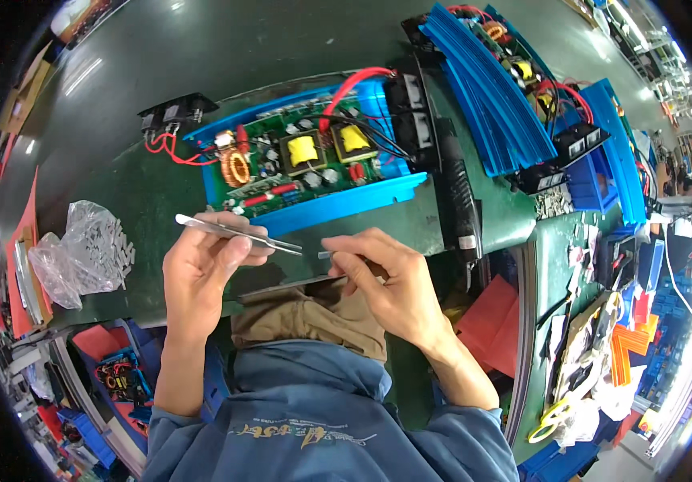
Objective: Assembling electronic power inverters by attaching components and housings using an electric screwdriver.
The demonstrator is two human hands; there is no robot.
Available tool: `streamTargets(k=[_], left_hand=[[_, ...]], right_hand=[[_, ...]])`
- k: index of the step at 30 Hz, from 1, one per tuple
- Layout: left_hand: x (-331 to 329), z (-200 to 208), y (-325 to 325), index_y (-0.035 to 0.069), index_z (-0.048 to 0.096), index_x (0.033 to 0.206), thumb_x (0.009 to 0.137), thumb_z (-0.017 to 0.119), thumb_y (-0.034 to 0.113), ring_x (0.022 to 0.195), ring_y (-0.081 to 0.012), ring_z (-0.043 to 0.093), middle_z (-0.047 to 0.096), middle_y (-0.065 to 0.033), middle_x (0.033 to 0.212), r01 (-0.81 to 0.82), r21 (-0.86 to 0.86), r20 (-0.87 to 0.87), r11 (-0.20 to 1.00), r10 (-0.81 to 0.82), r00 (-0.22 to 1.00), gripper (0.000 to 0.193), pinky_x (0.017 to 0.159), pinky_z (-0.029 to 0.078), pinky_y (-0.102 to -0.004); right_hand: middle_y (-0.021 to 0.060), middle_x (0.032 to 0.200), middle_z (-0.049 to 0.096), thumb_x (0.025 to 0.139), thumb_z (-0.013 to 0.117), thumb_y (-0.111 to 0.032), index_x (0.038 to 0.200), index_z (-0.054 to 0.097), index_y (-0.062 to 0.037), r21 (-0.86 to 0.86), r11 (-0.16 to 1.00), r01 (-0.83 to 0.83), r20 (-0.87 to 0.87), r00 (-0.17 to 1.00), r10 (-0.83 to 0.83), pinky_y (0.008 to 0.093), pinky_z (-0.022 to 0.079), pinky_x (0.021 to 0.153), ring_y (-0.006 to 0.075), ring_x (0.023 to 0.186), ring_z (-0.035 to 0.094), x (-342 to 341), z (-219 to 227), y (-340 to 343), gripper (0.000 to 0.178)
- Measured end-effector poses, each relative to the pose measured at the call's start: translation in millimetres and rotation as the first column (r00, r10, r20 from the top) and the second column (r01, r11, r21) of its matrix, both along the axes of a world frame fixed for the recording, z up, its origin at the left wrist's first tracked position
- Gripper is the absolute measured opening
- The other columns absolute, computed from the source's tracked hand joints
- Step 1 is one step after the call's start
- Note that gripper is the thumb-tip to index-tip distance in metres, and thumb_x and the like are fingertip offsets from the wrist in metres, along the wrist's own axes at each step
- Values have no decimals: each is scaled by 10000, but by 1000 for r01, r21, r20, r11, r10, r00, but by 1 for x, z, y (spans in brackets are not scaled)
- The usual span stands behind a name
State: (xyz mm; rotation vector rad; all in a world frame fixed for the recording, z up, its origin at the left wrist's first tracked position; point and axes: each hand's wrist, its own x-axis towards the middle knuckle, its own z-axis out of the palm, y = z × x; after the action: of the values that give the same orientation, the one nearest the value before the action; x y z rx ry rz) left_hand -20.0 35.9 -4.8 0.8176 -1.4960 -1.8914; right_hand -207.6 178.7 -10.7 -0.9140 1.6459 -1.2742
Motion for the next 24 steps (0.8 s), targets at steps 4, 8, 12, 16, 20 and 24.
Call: streamTargets(k=[4, 8, 12, 16, 20, 24], left_hand=[[-17, 5, 8, -79, 575, 1218, 1011, 652, 80, 1009, -226, 715, 697, -184, 1121, 33, 37, 54, 999, -35, 998, 272, 882, 610, -348], [-29, 7, 17, -78, 574, 1219, 1011, 649, 74, 1008, -225, 716, 700, -184, 1119, 38, 23, 71, 999, -39, 997, 267, 878, 608, -345], [-34, 7, 24, -60, 581, 1207, 1009, 656, 82, 955, -211, 733, 716, -164, 1092, 46, -45, 135, 998, -39, 990, 254, 810, 595, -308], [-37, 12, 26, -35, 578, 1159, 1009, 642, 77, 881, -193, 732, 719, -153, 1035, 90, -115, 287, 989, -54, 956, 198, 707, 546, -262], [-36, 4, 9, -18, 594, 1115, 1015, 628, 69, 841, -168, 733, 733, -124, 1031, 17, -539, 239, 842, 133, 962, 137, 696, 524, -251], [-39, -8, -9, -44, 582, 1105, 1012, 613, 23, 866, -204, 734, 716, -158, 1028, -29, -723, 183, 690, 233, 955, 119, 737, 554, -272]], right_hand=[[75, 955, 634, 1007, 592, 10, 1160, 701, 39, -68, 998, -3, -47, 999, -1, 245, 550, 671, 118, 796, 656, -15, -8, 9, 190], [76, 942, 622, 998, 596, 12, 1161, 703, 21, -137, 989, -64, -230, 973, 31, 251, 540, 666, 120, 777, 644, -22, -9, 9, 195], [87, 951, 628, 988, 602, 22, 1156, 708, 9, -165, 983, -86, -250, 967, 42, 247, 531, 652, 117, 759, 644, -26, -11, 12, 199], [123, 1064, 671, 916, 682, 35, 1163, 701, -6, -210, 977, -25, -429, 901, -69, 317, 551, 779, 216, 904, 674, -33, -11, 21, 251], [172, 1234, 641, 866, 751, -15, 1279, 660, -47, -268, 891, 367, -863, 320, -391, 414, 512, 942, 355, 1105, 630, -68, -23, 49, 424], [162, 1241, 629, 842, 798, -86, 1351, 631, -74, -59, 913, 403, -815, 509, -277, 418, 517, 913, 352, 1079, 631, -72, -36, 75, 536]])
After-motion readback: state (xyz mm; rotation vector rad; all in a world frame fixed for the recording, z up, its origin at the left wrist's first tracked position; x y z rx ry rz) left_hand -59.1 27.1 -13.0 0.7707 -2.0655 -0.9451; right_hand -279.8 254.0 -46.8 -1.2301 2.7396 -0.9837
